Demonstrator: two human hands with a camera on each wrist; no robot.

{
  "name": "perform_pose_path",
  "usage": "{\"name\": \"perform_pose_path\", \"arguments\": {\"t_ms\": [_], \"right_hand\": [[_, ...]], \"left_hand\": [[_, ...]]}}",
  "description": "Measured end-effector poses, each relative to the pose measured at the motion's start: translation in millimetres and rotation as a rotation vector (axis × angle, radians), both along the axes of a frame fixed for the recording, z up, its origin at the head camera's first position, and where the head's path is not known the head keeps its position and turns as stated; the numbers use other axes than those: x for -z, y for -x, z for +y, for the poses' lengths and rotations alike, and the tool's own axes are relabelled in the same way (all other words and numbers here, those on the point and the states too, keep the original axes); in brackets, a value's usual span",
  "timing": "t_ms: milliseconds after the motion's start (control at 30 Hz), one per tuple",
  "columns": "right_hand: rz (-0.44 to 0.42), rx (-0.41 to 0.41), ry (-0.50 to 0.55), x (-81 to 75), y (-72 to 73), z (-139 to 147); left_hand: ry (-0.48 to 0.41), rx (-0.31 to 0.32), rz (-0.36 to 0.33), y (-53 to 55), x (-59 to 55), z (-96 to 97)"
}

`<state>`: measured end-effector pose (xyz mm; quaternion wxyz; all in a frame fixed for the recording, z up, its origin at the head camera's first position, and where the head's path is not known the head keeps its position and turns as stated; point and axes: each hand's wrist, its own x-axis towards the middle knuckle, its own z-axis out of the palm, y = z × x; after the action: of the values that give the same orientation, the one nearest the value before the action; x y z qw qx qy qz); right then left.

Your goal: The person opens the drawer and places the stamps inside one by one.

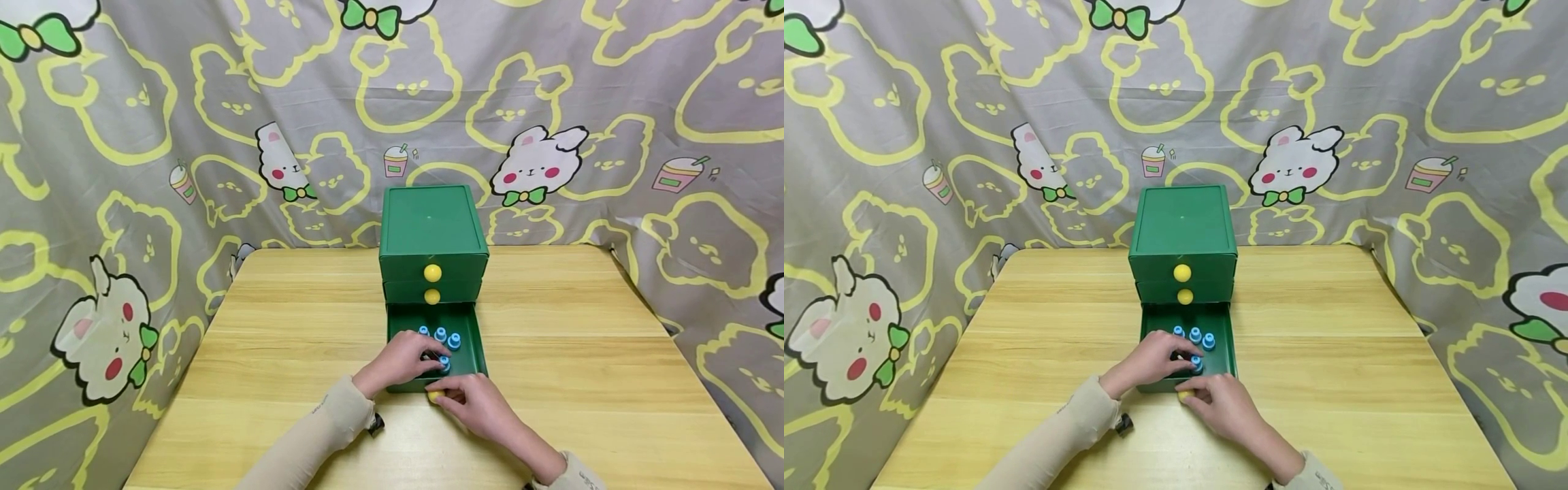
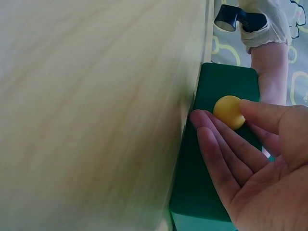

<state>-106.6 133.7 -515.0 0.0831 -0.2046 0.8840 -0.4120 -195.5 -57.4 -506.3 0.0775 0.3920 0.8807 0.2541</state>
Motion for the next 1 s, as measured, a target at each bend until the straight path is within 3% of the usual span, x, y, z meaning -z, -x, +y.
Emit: {"name": "perform_pose_path", "arguments": {"t_ms": [700,1000], "right_hand": [[-0.015,-0.002,-0.010,-0.5,0.5,-0.2],[-0.009,-0.009,-0.002,-0.9,0.1,0.2]], "left_hand": [[0.057,-0.008,-0.040,0.1,-1.5,1.1],[0.035,-0.004,-0.036,0.5,0.5,0.2]]}}
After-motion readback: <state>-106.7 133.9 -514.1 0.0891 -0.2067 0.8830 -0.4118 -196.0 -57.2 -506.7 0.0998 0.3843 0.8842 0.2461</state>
